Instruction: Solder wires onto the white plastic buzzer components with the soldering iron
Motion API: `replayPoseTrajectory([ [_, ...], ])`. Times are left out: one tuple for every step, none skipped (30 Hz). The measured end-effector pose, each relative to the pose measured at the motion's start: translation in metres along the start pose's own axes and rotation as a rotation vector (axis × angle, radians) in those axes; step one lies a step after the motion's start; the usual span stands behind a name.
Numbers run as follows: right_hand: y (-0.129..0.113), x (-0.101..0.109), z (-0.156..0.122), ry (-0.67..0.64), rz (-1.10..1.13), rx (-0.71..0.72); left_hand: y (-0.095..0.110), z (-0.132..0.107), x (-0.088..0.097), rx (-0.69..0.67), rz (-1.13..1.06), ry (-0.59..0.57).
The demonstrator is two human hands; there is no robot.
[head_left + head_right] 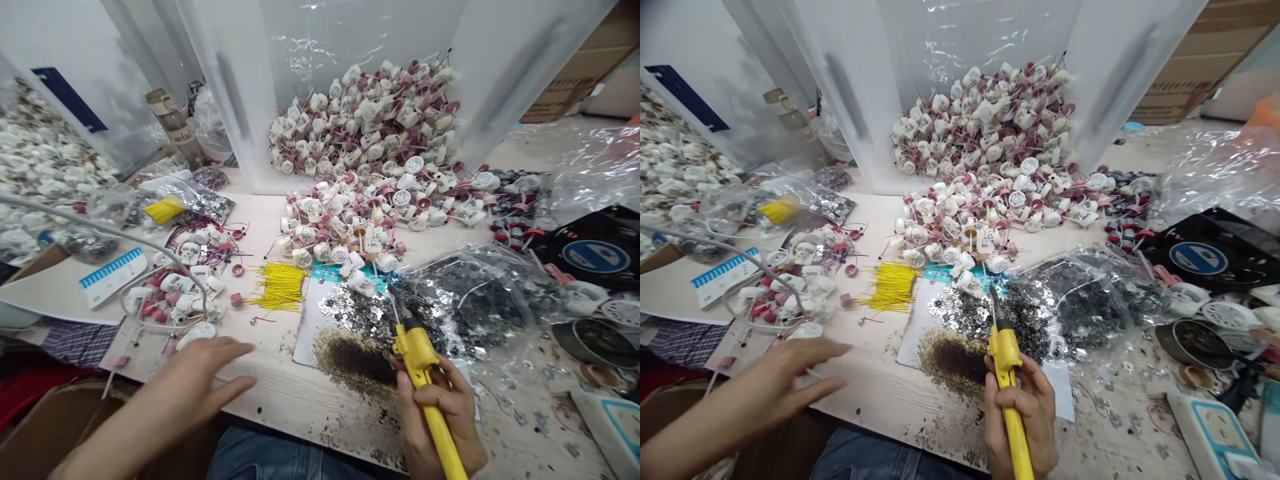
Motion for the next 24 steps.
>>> replayPoseTrajectory([
  [0.0,0.002,0.0,0.005,-0.015,0.018,0.028,0.026,-0.005,-0.112,0.003,-0.048],
  [-0.001,0.006,0.0,0.014,-0.029,0.029,0.054,0.051,-0.011,-0.218,0.009,-0.073],
  [-0.001,0.009,-0.001,0.006,-0.043,0.031,0.077,0.077,-0.016,-0.3,0.037,-0.081],
  [-0.001,0.013,-0.002,-0.003,-0.055,0.03,0.096,0.101,-0.019,-0.363,0.099,-0.039],
  [-0.001,0.017,-0.004,-0.018,-0.064,0.042,0.111,0.123,-0.022,-0.431,0.171,0.018],
  [-0.001,0.021,-0.006,-0.021,-0.073,0.06,0.123,0.143,-0.025,-0.499,0.246,0.089],
  [0.0,0.024,-0.007,-0.024,-0.091,0.08,0.131,0.16,-0.027,-0.564,0.313,0.159],
  [0.0,0.027,-0.008,-0.023,-0.112,0.104,0.137,0.174,-0.028,-0.61,0.364,0.196],
  [0.001,0.03,-0.01,-0.018,-0.132,0.12,0.141,0.184,-0.03,-0.654,0.402,0.203],
  [0.001,0.031,-0.01,-0.006,-0.151,0.126,0.143,0.192,-0.032,-0.691,0.43,0.188],
  [0.002,0.032,-0.011,0.0,-0.162,0.118,0.144,0.197,-0.034,-0.718,0.451,0.159],
  [0.002,0.032,-0.012,0.015,-0.162,0.096,0.145,0.2,-0.036,-0.734,0.466,0.128],
  [0.002,0.031,-0.012,0.033,-0.147,0.069,0.145,0.201,-0.037,-0.74,0.48,0.106],
  [0.002,0.03,-0.012,0.064,-0.124,0.033,0.145,0.202,-0.037,-0.737,0.489,0.092],
  [0.002,0.029,-0.012,0.077,-0.098,0.001,0.145,0.202,-0.037,-0.73,0.491,0.078],
  [0.001,0.029,-0.012,0.081,-0.077,-0.02,0.145,0.202,-0.035,-0.724,0.484,0.062],
  [0.001,0.029,-0.012,0.063,-0.063,-0.02,0.144,0.202,-0.032,-0.718,0.461,0.044],
  [0.0,0.03,-0.011,0.037,-0.059,-0.001,0.143,0.203,-0.029,-0.711,0.415,0.022],
  [-0.001,0.031,-0.011,0.013,-0.063,0.025,0.14,0.204,-0.024,-0.703,0.345,0.0],
  [-0.001,0.033,-0.01,0.0,-0.067,0.049,0.137,0.205,-0.018,-0.692,0.249,-0.016],
  [-0.001,0.035,-0.01,-0.004,-0.068,0.057,0.133,0.206,-0.012,-0.675,0.132,-0.024],
  [-0.001,0.037,-0.01,-0.005,-0.064,0.053,0.129,0.206,-0.007,-0.653,0.0,-0.031],
  [0.0,0.038,-0.01,-0.002,-0.056,0.047,0.124,0.206,-0.004,-0.627,-0.142,-0.042],
  [0.001,0.039,-0.01,0.003,-0.046,0.041,0.119,0.205,-0.001,-0.598,-0.291,-0.059],
])
Point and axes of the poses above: each hand's wrist, its own z-axis towards the middle knuckle, its own x-axis out of the back of the hand, y = z × x, the point moved 2 cm from there along z, towards the middle knuckle, and after that the axes turned 9 degrees about z, right-handed, at the moved point
